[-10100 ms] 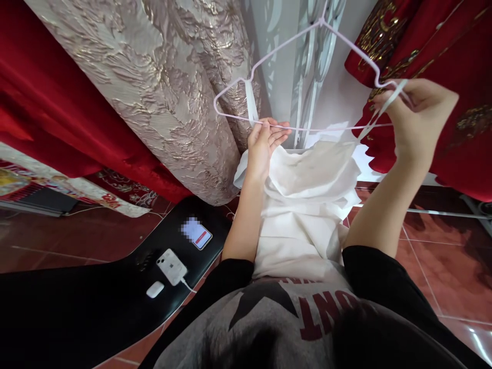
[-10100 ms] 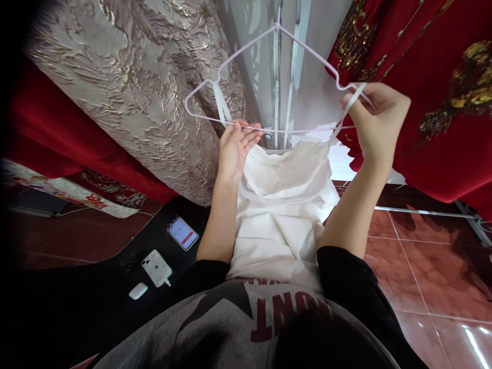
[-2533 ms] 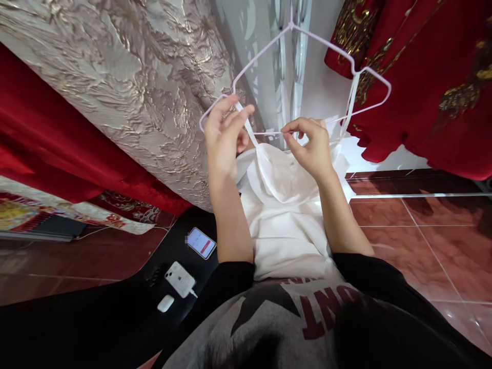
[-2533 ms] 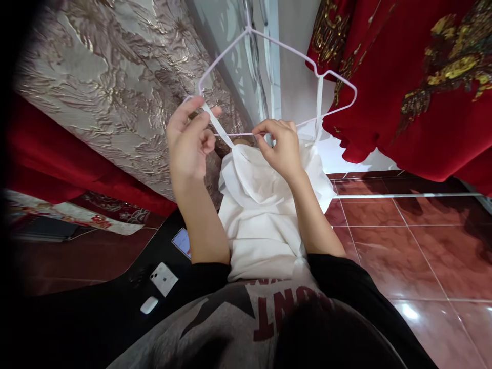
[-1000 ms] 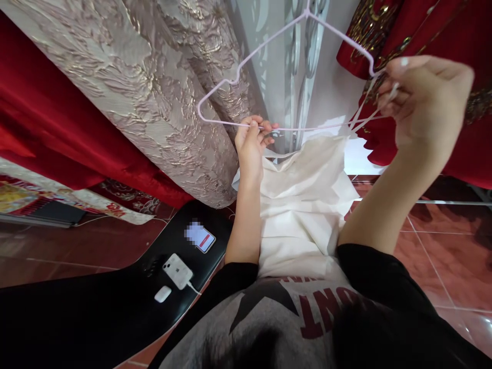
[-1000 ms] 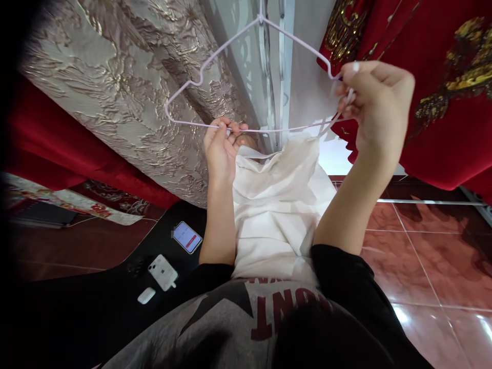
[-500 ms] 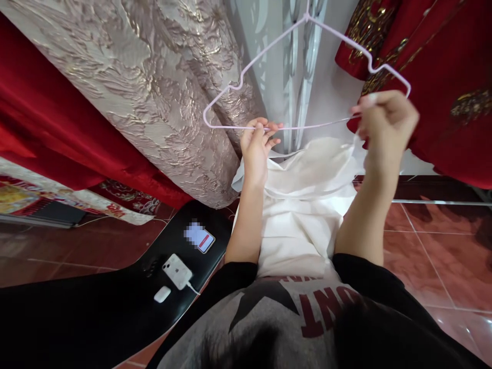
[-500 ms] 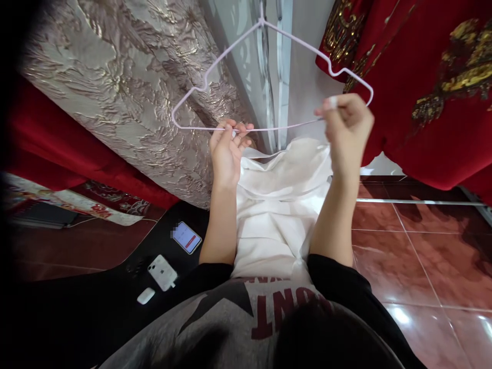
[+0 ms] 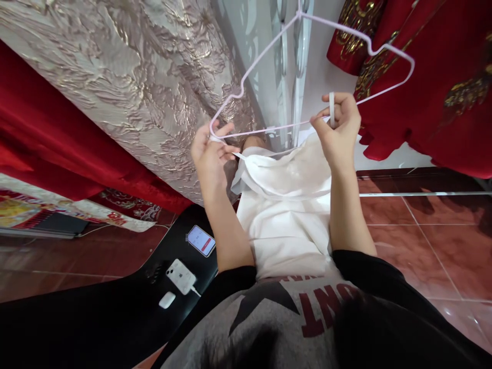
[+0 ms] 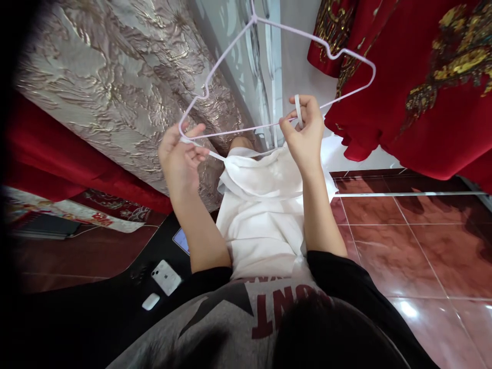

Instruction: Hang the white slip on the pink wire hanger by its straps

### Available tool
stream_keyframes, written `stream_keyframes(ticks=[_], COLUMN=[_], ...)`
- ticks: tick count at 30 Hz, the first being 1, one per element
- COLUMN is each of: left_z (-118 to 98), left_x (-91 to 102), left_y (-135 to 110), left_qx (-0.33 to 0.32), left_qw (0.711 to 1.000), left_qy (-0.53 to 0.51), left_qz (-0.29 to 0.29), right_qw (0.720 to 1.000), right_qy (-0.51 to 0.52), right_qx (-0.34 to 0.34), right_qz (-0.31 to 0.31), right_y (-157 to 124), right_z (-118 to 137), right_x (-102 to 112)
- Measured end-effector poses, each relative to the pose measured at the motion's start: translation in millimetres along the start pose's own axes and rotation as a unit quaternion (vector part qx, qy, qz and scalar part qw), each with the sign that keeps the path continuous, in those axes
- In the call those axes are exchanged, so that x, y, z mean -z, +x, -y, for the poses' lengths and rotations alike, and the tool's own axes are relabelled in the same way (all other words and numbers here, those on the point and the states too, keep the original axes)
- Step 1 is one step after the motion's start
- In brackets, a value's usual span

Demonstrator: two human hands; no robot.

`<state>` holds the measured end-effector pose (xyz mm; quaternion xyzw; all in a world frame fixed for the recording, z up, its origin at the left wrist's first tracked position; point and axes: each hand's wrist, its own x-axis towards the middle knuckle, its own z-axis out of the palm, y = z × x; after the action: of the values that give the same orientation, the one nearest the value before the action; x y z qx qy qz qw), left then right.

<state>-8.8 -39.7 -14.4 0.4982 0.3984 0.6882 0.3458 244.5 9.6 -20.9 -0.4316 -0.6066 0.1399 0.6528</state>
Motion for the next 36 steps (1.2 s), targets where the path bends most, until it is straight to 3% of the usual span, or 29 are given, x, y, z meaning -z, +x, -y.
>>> stream_keyframes(ticks=[2, 4, 7, 9, 13, 19, 23, 25, 27, 29, 31, 33, 34, 36], left_z=[-5.8, -12.0, -18.2, -18.8, -17.7, -36.4, -55.1, -58.3, -53.3, -39.0, -17.8, 5.2, 15.5, 31.0], left_x=[10.3, 16.8, 19.2, 16.6, 5.0, -24.2, -44.7, -53.7, -62.2, -70.1, -77.5, -84.4, -87.3, -91.1], left_y=[-2.0, -2.1, 5.6, 16.2, 42.0, 61.8, 52.2, 38.8, 22.1, 6.8, -2.4, -4.0, -2.6, 2.1], left_qx=[-0.039, -0.089, -0.168, -0.197, -0.176, -0.12, -0.207, -0.258, -0.272, -0.221, -0.095, 0.044, 0.079, 0.085], left_qw=[0.998, 0.992, 0.975, 0.969, 0.972, 0.973, 0.933, 0.925, 0.942, 0.971, 0.992, 0.986, 0.984, 0.986], left_qy=[0.042, 0.087, 0.137, 0.142, 0.148, 0.176, 0.247, 0.248, 0.192, 0.094, 0.058, 0.053, 0.02, -0.082], left_qz=[-0.017, 0.004, 0.047, 0.045, 0.036, 0.089, 0.161, 0.129, 0.041, -0.008, 0.064, 0.155, 0.158, 0.117], right_qw=[1.0, 1.0, 1.0, 1.0, 0.999, 0.999, 0.998, 0.998, 0.998, 0.998, 0.998, 0.998, 0.997, 0.996], right_qy=[-0.003, -0.002, 0.015, 0.025, 0.031, 0.044, 0.046, 0.044, 0.041, 0.042, 0.043, 0.046, 0.053, 0.068], right_qx=[-0.012, -0.017, -0.012, -0.011, -0.018, 0.01, 0.021, 0.021, 0.023, 0.025, 0.025, 0.015, 0.005, -0.018], right_qz=[-0.01, -0.007, -0.002, -0.004, 0.007, 0.013, 0.027, 0.034, 0.038, 0.039, 0.04, 0.046, 0.05, 0.063], right_y=[0.4, 0.4, 0.2, -0.2, -2.1, -3.7, -2.9, -3.1, -3.9, -5.1, -6.4, -7.8, -8.4, -9.0], right_z=[3.0, 2.7, 1.2, 1.9, 3.9, -8.3, -15.4, -16.0, -15.2, -13.3, -9.8, -4.6, -1.5, 5.2], right_x=[1.4, 0.7, -1.2, -1.5, -2.2, -10.1, -8.4, -6.6, -6.0, -6.6, -7.3, -6.8, -6.0, -2.7])
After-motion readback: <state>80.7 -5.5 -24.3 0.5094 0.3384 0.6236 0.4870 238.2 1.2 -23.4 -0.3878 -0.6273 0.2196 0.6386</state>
